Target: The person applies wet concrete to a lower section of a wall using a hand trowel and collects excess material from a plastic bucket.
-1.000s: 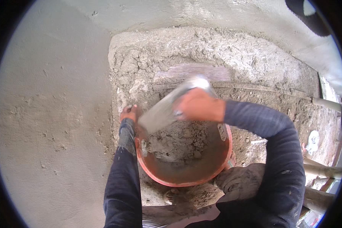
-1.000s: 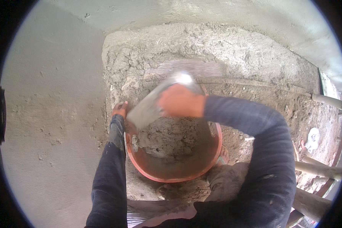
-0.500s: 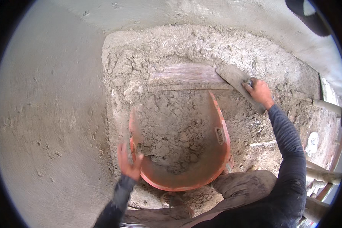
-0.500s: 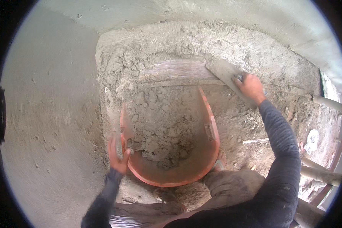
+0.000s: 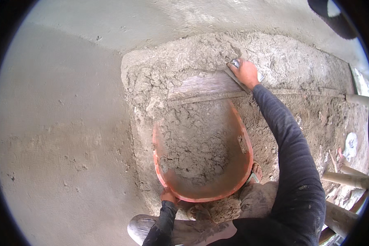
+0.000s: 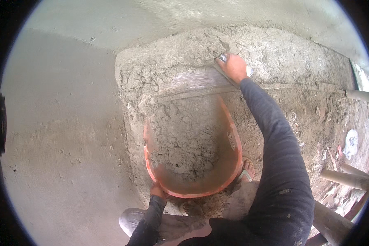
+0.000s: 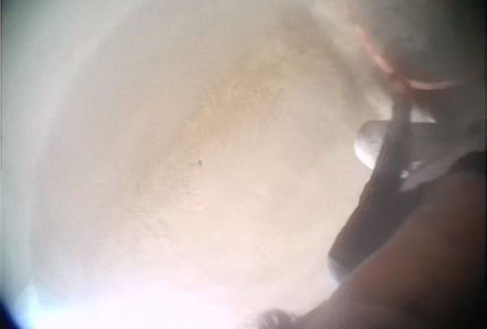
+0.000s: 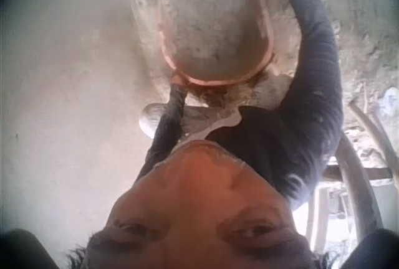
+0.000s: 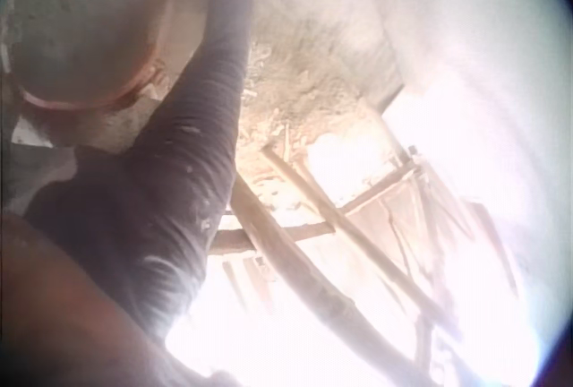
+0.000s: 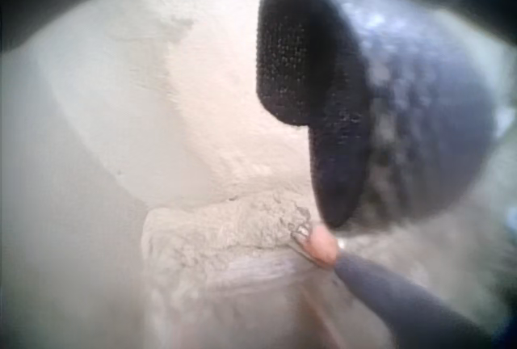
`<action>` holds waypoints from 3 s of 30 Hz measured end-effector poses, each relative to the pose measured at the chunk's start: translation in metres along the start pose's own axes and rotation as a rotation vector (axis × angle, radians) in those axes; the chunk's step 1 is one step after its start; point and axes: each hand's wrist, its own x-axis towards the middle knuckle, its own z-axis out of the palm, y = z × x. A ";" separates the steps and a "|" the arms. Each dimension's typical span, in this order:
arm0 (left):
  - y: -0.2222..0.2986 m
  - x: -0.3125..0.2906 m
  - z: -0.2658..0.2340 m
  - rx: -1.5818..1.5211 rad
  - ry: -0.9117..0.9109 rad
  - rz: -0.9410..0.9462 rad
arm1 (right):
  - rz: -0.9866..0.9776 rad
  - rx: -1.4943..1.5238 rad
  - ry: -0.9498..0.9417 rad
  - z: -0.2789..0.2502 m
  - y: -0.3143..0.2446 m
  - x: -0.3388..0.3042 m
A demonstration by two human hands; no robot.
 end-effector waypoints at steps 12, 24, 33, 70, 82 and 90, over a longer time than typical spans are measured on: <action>-0.032 0.022 0.005 0.025 0.047 0.322 | -0.830 -0.040 -0.291 -0.114 -0.055 -0.114; -0.006 -0.013 0.018 -0.136 0.031 0.094 | -0.091 -0.472 -0.450 -0.139 0.062 -0.011; -0.042 0.021 0.004 0.084 0.214 0.209 | -0.160 0.045 -0.667 0.028 -0.060 0.013; 0.000 0.075 0.032 0.083 0.284 0.416 | -0.122 -0.072 -0.309 0.053 -0.046 0.084; 0.001 0.069 0.027 -0.217 -0.015 0.381 | -0.348 0.027 -0.382 -0.058 -0.054 -0.057; 0.011 0.065 0.029 -0.408 -0.208 0.251 | -0.700 -0.017 -0.234 -0.093 -0.080 -0.125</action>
